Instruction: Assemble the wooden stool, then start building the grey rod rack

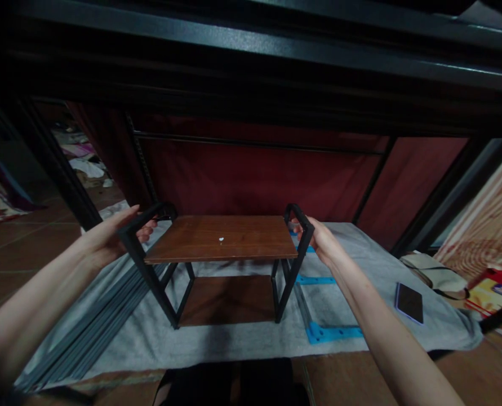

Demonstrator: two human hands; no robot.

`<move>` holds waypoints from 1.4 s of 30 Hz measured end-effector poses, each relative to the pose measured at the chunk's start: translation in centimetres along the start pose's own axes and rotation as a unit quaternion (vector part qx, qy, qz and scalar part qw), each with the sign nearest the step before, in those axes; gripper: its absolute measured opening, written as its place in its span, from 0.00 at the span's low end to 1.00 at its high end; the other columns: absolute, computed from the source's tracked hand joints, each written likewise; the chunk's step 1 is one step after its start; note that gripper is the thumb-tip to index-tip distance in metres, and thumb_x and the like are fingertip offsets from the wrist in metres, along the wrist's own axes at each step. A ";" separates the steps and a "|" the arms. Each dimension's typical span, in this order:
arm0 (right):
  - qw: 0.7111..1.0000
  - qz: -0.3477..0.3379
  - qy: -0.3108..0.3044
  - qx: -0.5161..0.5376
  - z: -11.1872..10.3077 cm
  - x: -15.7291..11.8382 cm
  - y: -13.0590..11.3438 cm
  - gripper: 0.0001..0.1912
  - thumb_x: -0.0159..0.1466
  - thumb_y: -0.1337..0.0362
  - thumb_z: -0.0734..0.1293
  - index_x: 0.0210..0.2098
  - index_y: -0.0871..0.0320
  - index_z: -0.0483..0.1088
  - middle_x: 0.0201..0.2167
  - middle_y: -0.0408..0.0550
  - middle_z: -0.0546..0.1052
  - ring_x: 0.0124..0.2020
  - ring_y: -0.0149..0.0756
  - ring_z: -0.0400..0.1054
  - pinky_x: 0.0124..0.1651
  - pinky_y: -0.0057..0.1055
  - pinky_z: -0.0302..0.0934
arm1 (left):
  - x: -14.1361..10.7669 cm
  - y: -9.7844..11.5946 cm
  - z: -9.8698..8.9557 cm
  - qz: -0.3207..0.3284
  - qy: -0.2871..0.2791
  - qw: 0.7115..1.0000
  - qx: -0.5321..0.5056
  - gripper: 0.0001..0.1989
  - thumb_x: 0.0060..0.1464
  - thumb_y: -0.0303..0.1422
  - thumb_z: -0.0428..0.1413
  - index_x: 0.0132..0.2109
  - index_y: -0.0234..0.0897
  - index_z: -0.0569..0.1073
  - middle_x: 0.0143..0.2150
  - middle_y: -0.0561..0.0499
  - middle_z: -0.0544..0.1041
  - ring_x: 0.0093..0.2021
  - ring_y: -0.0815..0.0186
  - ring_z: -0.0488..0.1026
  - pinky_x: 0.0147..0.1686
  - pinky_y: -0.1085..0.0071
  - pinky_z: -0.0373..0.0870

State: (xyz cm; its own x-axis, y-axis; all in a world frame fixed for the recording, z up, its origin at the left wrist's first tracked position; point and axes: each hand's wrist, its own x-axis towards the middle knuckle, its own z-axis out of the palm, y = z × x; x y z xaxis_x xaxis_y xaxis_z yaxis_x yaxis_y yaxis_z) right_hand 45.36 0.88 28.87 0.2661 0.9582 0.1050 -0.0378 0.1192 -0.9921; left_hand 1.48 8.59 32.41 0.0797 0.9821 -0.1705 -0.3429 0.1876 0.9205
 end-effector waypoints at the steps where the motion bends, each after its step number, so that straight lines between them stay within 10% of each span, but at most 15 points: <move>1: 1.000 -0.013 0.004 -0.016 0.0 0.0 0.4 0.14 0.58 0.55 0.67 0.36 0.58 0.74 0.26 0.44 0.74 0.21 0.28 0.64 0.24 0.24 0.59 | -0.2 -0.1 0.0 0.004 -0.002 1.000 0.003 0.11 0.61 0.32 0.50 0.42 0.27 0.72 0.29 0.45 0.77 0.24 0.69 0.74 0.23 0.76 0.75; 14: 0.991 -0.087 0.034 -0.097 1.5 -0.7 0.8 0.14 0.55 0.54 0.66 0.34 0.56 0.73 0.26 0.42 0.73 0.26 0.30 0.62 0.29 0.27 0.54 | -4.5 -0.6 0.5 0.067 -0.020 0.996 0.058 0.15 0.61 0.34 0.48 0.40 0.36 0.79 0.37 0.46 0.80 0.33 0.65 0.76 0.33 0.75 0.79; 23: 0.995 -0.094 0.012 -0.017 0.0 -6.6 5.5 0.15 0.60 0.50 0.66 0.38 0.54 0.72 0.30 0.44 0.73 0.31 0.33 0.66 0.39 0.31 0.61 | -3.8 -0.5 -0.8 0.102 -0.026 0.987 0.121 0.15 0.59 0.32 0.47 0.39 0.41 0.80 0.35 0.49 0.81 0.32 0.66 0.77 0.31 0.76 0.79; 30: 0.985 -0.146 0.014 -0.087 0.3 -6.0 5.9 0.14 0.59 0.48 0.66 0.37 0.51 0.69 0.28 0.42 0.71 0.32 0.36 0.65 0.38 0.33 0.61 | -4.0 -0.7 -0.1 0.065 -0.010 0.994 0.085 0.15 0.58 0.33 0.47 0.39 0.41 0.79 0.34 0.49 0.80 0.30 0.65 0.76 0.28 0.74 0.79; 42: 0.909 -0.249 0.071 -0.327 0.8 -6.3 6.3 0.11 0.68 0.53 0.54 0.33 0.50 0.59 0.29 0.42 0.66 0.32 0.39 0.61 0.36 0.35 0.55 | -4.2 -0.7 0.4 0.061 -0.003 0.996 0.059 0.13 0.58 0.32 0.49 0.38 0.39 0.79 0.35 0.47 0.79 0.31 0.65 0.75 0.31 0.75 0.78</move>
State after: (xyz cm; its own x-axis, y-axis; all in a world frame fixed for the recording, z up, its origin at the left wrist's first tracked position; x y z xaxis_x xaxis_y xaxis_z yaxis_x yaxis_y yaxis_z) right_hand 42.69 -4.17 21.97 0.2161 0.7791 0.5884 0.6902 0.3043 -0.6565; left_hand 1.75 4.33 32.57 0.0492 0.9974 -0.0525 -0.2374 0.0627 0.9694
